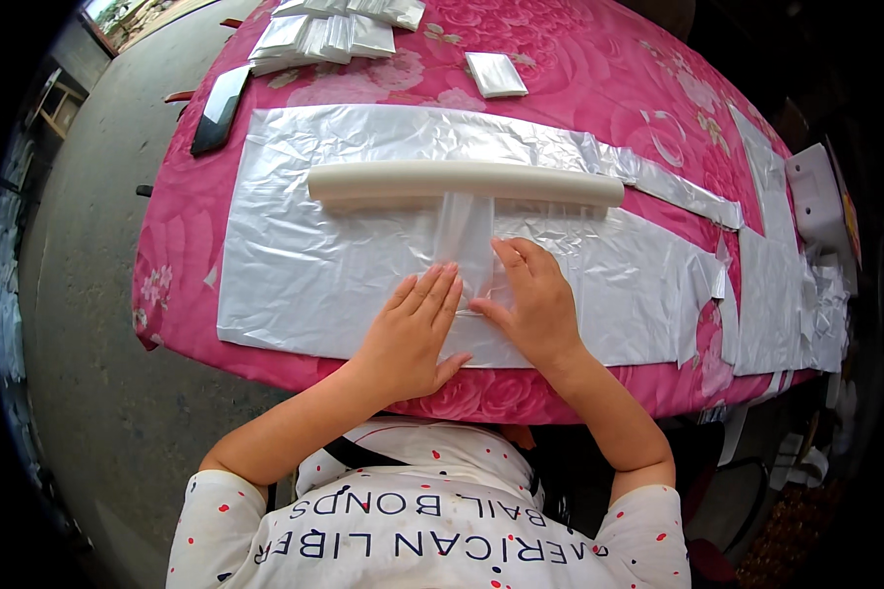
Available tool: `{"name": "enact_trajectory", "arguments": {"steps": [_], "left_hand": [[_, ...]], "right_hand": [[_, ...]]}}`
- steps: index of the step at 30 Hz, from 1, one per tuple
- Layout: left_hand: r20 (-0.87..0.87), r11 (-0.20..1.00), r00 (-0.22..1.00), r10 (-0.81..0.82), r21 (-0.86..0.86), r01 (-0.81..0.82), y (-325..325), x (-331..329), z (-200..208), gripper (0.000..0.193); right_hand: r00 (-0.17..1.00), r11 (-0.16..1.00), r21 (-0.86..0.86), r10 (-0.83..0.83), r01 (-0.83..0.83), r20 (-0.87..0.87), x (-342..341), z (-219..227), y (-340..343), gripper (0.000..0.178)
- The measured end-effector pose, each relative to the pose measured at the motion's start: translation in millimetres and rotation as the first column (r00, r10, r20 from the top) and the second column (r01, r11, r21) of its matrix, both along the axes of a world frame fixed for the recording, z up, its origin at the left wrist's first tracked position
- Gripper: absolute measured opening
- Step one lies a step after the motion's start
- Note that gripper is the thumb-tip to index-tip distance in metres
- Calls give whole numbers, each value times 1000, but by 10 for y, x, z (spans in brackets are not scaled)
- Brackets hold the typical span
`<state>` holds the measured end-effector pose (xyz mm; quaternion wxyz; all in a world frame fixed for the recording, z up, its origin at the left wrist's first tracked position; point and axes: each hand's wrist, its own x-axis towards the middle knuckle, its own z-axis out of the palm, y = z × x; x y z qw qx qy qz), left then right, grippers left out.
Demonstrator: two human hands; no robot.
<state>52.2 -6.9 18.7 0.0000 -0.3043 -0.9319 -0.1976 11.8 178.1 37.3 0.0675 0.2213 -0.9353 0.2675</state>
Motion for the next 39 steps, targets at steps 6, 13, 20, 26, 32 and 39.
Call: {"name": "enact_trajectory", "arguments": {"steps": [6,13,20,26,32,39], "left_hand": [[-96,987,993,70,150,-55,12,-166,-28,60],[-170,999,985,0,40,7,5,-259,29,50],[-226,995,972,-71,54,85,-29,-267,32,39],[-242,966,951,-191,123,226,-114,97,46,40],[-131,970,985,-113,198,138,-128,163,-32,49],[196,913,978,69,383,-141,-92,28,15,40]], "right_hand": [[908,920,64,392,-386,-152,-233,-84,153,46],[932,930,-54,362,-363,-12,-370,-85,180,36],[917,917,-61,386,-393,-99,-354,-98,174,33],[866,871,-41,481,-490,-139,46,-137,225,29],[902,901,-95,410,-424,-136,198,-125,220,33],[980,938,-302,193,-168,54,151,-185,206,16]]}}
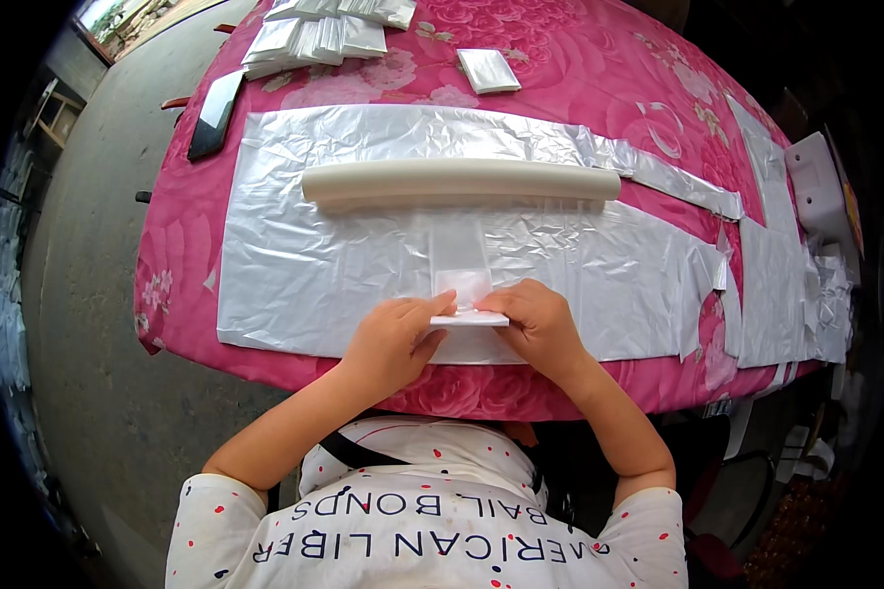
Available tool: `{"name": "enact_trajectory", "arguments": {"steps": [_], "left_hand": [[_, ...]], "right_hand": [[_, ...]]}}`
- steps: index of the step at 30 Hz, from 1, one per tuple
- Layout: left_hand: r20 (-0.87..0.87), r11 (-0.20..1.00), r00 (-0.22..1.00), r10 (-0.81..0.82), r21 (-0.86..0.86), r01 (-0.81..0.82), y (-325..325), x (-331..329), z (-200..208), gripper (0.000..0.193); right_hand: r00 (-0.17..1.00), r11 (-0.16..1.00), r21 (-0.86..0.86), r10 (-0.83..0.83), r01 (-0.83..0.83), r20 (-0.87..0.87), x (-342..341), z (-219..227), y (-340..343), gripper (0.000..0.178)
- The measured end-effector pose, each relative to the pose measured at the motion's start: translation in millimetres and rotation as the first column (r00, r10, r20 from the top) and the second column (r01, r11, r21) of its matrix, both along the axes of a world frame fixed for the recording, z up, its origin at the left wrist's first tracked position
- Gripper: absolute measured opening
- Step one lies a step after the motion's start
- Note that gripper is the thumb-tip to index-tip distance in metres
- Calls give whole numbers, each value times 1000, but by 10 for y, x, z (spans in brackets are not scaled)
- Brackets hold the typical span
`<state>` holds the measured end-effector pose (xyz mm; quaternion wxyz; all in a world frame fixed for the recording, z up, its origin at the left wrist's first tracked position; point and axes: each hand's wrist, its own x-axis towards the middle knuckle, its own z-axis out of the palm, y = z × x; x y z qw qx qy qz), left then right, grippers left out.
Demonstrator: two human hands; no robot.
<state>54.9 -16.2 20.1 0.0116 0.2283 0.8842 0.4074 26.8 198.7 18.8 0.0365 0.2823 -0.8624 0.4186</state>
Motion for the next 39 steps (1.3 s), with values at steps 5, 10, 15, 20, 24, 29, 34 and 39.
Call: {"name": "enact_trajectory", "arguments": {"steps": [5,10,15,20,24,29,34,39], "left_hand": [[278,972,944,179,101,-214,77,-120,33,25],[319,965,925,208,89,-248,90,-149,107,23],[-242,998,969,56,36,-49,21,16,-96,31],[-545,995,839,9,88,46,21,125,-2,29],[-603,983,794,-76,87,160,2,151,-23,22],[-632,986,765,-119,17,168,-12,146,11,15],[-645,983,749,-154,-22,183,-20,146,12,12],[-643,979,746,-172,-30,200,-32,168,15,10]], "right_hand": [[864,980,-1,-175,200,472,-153,132,-114,16],[891,986,38,-164,163,424,-178,134,-100,19],[989,999,-4,-40,40,-140,152,119,-40,28],[919,997,70,53,-28,-391,283,114,-20,24],[902,995,96,51,-10,-429,302,76,-18,32],[845,993,111,90,-37,-527,383,165,-50,23],[816,982,164,169,-92,-553,411,178,-23,22],[873,991,129,99,-42,-478,374,123,-34,19]]}}
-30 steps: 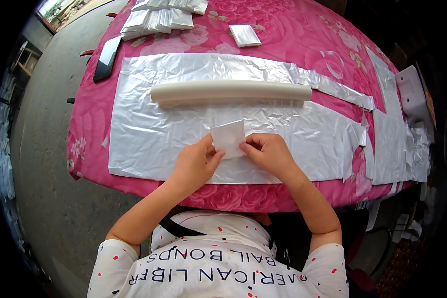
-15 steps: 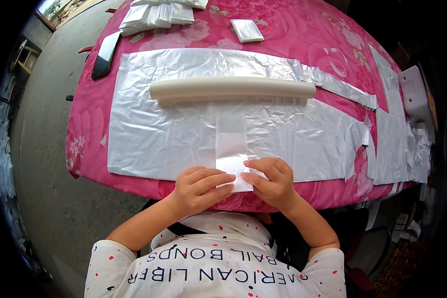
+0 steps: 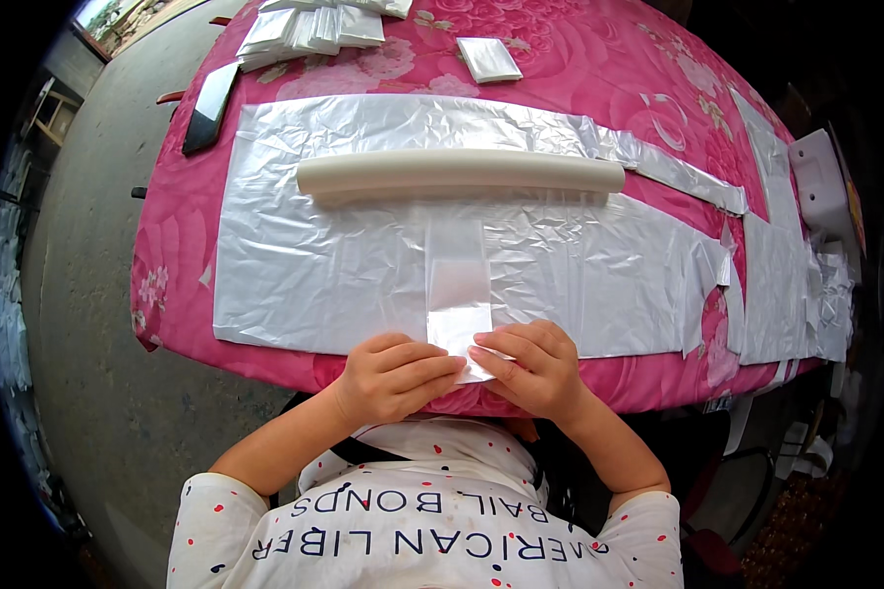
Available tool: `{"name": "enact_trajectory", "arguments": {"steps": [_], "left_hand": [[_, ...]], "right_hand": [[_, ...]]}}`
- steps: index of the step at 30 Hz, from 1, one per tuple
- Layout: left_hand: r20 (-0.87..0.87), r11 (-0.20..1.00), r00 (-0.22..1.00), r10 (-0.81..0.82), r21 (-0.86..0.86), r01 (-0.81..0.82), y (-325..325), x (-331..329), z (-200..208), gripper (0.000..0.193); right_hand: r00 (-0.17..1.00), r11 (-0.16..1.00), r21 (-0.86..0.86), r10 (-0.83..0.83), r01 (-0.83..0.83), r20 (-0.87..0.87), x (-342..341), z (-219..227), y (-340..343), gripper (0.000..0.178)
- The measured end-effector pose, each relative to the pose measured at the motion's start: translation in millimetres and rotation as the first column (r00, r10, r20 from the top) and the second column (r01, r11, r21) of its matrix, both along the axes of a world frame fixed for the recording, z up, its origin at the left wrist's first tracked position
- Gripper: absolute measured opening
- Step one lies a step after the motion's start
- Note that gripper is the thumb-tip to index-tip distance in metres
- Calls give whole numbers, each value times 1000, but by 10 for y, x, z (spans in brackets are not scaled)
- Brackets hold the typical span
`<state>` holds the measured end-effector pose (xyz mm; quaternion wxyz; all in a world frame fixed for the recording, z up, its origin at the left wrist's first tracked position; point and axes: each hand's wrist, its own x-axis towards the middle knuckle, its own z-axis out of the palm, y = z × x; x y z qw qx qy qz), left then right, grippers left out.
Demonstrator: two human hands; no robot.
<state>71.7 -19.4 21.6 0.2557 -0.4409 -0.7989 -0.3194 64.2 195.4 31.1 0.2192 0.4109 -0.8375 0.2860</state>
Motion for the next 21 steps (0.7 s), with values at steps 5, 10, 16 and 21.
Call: {"name": "enact_trajectory", "arguments": {"steps": [5,10,16,21], "left_hand": [[92,999,994,-53,10,53,3,22,5,19],[169,978,986,-10,-206,45,-168,29,-167,30],[169,977,984,61,-212,-24,-177,83,-204,27],[216,987,974,60,-160,-25,-160,40,-136,25]], "right_hand": [[999,998,52,31,-32,22,0,-1,32,18],[993,992,80,89,-95,82,88,56,33,20],[988,996,72,36,-47,151,26,-82,42,22],[974,999,25,31,-37,225,-30,-151,48,27]]}}
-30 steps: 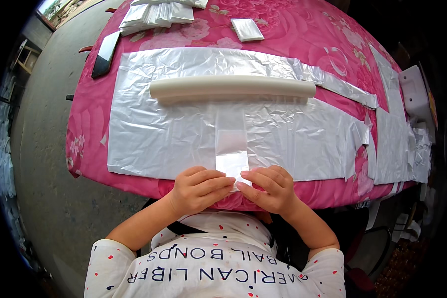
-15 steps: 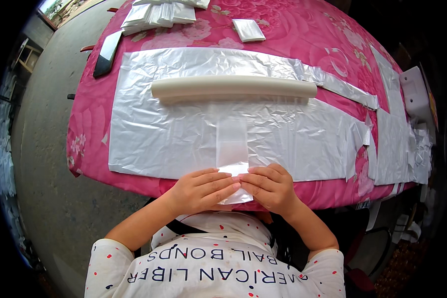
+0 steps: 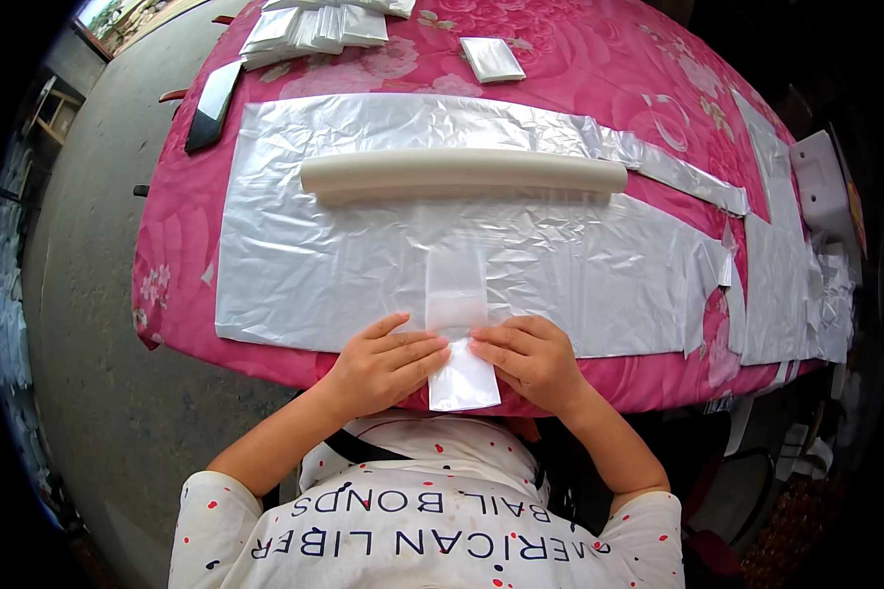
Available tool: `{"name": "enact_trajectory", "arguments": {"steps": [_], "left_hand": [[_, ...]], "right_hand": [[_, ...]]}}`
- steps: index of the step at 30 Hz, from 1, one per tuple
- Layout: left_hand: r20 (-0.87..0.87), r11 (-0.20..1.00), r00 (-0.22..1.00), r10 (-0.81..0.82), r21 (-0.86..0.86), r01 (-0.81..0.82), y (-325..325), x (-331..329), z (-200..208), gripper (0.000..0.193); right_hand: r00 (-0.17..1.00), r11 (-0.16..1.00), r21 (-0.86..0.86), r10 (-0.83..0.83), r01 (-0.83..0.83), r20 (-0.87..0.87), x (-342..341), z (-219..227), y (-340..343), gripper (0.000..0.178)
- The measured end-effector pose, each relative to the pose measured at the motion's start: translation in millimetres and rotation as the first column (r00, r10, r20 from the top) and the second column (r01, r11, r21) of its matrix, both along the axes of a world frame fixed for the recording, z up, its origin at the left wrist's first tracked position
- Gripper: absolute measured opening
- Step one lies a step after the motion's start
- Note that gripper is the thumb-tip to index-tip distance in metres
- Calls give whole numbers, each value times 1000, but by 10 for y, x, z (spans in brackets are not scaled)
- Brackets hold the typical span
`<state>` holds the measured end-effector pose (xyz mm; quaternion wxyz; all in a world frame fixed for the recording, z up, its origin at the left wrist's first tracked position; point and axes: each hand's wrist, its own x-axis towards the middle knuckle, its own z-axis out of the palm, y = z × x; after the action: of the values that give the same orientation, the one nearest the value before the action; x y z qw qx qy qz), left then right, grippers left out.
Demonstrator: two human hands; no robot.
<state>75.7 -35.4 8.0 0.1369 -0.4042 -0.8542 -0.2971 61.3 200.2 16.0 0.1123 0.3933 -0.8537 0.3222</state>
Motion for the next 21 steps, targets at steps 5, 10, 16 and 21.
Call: {"name": "enact_trajectory", "arguments": {"steps": [5,10,16,21], "left_hand": [[294,958,954,67,250,-144,62,-37,-30,36],[666,896,680,308,36,-442,192,-138,159,55],[720,880,598,354,-39,-474,228,-287,211,66],[654,890,633,413,-144,-432,212,-273,354,67]], "right_hand": [[942,990,-102,-61,100,330,-71,21,-24,17],[627,926,28,-278,378,728,-222,210,-168,21],[415,924,227,-345,308,842,-436,313,-215,27],[410,912,263,-380,314,829,-445,306,-239,28]]}}
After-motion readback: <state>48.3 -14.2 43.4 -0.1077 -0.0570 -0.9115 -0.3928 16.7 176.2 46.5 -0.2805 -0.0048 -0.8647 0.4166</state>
